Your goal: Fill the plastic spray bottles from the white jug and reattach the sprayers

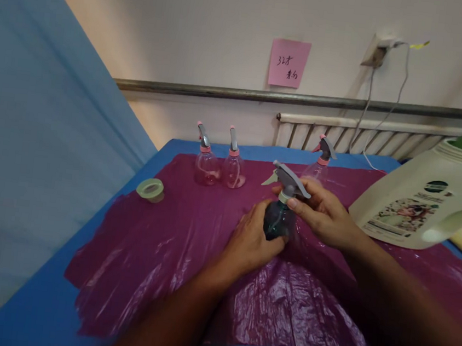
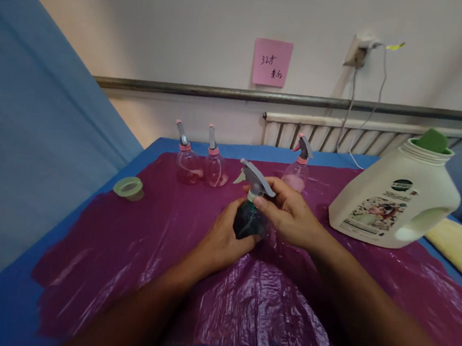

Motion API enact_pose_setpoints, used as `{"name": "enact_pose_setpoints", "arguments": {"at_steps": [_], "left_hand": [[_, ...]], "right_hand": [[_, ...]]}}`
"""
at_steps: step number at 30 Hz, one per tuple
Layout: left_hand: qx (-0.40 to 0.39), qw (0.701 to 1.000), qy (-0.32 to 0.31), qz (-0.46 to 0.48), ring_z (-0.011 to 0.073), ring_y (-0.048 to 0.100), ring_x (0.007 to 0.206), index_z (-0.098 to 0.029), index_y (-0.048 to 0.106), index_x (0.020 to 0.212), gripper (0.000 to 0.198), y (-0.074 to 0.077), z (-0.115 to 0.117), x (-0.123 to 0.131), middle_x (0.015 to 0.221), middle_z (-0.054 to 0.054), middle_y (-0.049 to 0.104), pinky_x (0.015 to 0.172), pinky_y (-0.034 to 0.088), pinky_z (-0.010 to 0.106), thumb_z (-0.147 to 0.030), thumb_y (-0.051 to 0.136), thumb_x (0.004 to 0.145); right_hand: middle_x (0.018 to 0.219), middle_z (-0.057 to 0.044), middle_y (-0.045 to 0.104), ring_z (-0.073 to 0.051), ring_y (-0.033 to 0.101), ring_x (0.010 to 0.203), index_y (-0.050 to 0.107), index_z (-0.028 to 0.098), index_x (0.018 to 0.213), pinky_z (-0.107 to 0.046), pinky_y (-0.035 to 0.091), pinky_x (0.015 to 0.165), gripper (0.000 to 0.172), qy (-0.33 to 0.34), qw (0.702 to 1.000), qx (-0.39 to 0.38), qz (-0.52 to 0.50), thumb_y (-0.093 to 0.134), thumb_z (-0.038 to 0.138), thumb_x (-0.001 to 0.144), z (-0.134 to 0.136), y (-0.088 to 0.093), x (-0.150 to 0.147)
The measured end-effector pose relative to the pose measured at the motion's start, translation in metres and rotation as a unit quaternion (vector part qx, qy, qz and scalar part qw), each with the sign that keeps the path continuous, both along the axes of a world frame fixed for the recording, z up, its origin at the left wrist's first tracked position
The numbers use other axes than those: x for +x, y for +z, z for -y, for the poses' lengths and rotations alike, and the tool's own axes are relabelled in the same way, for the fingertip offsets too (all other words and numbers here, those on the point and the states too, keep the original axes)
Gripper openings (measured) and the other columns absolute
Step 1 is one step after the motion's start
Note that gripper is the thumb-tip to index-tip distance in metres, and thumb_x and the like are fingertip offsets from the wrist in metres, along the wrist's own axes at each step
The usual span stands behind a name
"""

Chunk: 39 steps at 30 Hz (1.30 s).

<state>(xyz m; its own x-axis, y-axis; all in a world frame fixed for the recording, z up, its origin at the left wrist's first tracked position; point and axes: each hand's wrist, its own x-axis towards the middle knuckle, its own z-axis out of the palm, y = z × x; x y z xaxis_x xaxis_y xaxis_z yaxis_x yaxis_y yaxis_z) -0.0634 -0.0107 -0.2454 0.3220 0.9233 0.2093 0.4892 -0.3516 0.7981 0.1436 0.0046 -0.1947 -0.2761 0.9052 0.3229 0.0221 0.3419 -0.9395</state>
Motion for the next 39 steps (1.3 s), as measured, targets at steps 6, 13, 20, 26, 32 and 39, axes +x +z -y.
{"name": "enact_pose_setpoints", "arguments": {"at_steps": [6, 13, 20, 26, 32, 39], "left_hand": [[-0.003, 1.0, -0.005, 0.02, 0.0383, 0.066, 0.138, -0.028, 0.05, 0.158, 0.08, 0.002, 0.001, 0.001, 0.15, 0.013, 0.068, 0.118, 0.054, 0.062, -0.03, 0.085, 0.087], [-0.002, 0.999, -0.016, 0.045, 0.0376, 0.055, 0.156, -0.027, 0.042, 0.166, 0.09, 0.002, 0.003, 0.001, 0.167, 0.014, 0.055, 0.131, 0.045, 0.063, -0.028, 0.085, 0.087], [0.029, 0.992, -0.053, 0.11, 0.0344, 0.051, 0.162, -0.031, 0.042, 0.17, 0.081, -0.001, 0.002, 0.003, 0.174, 0.011, 0.052, 0.137, 0.039, 0.062, -0.027, 0.078, 0.097], [0.035, 0.993, -0.035, 0.104, 0.0348, 0.05, 0.163, -0.036, 0.03, 0.176, 0.094, -0.006, 0.005, 0.001, 0.177, 0.011, 0.049, 0.136, 0.042, 0.062, -0.027, 0.08, 0.098], [0.092, 0.991, -0.074, 0.055, 0.0344, 0.046, 0.165, -0.047, 0.016, 0.18, 0.1, -0.004, 0.005, -0.003, 0.18, 0.007, 0.044, 0.136, 0.041, 0.062, -0.028, 0.077, 0.103], [0.09, 0.991, -0.077, 0.061, 0.0317, 0.05, 0.162, -0.047, 0.02, 0.18, 0.095, 0.001, 0.004, -0.003, 0.177, 0.005, 0.047, 0.136, 0.042, 0.057, -0.026, 0.075, 0.104]], "right_hand": [[0.136, -0.006, 0.08, -0.025, 0.075, 0.123, 0.075, 0.032, 0.138, -0.041, 0.061, 0.106, 0.035, 0.013, 1.0, -0.003, -0.026, 0.074, 0.049, 0.108, 0.004, -0.02, 0.003], [0.13, -0.006, 0.08, -0.025, 0.076, 0.116, 0.074, 0.032, 0.143, -0.041, 0.062, 0.102, 0.037, -0.004, 0.999, 0.048, 0.019, 0.069, 0.049, 0.111, 0.003, -0.021, 0.007], [0.132, -0.005, 0.079, -0.024, 0.074, 0.115, 0.071, 0.03, 0.146, -0.042, 0.058, 0.105, 0.036, -0.021, 0.992, 0.097, 0.079, 0.065, 0.043, 0.113, 0.005, -0.02, 0.009], [0.128, -0.005, 0.08, -0.025, 0.074, 0.115, 0.074, 0.031, 0.137, -0.044, 0.057, 0.107, 0.03, -0.079, 0.991, 0.089, 0.059, 0.072, 0.041, 0.109, 0.009, -0.027, 0.002], [0.115, -0.004, 0.08, -0.024, 0.075, 0.106, 0.073, 0.028, 0.116, -0.046, 0.06, 0.102, 0.028, -0.151, 0.986, 0.058, -0.027, 0.088, 0.036, 0.093, 0.008, -0.035, -0.018], [0.103, -0.001, 0.075, -0.021, 0.073, 0.098, 0.067, 0.028, 0.107, -0.042, 0.061, 0.097, 0.04, -0.16, 0.983, 0.031, -0.09, 0.097, 0.034, 0.081, 0.005, -0.037, -0.022]]}}
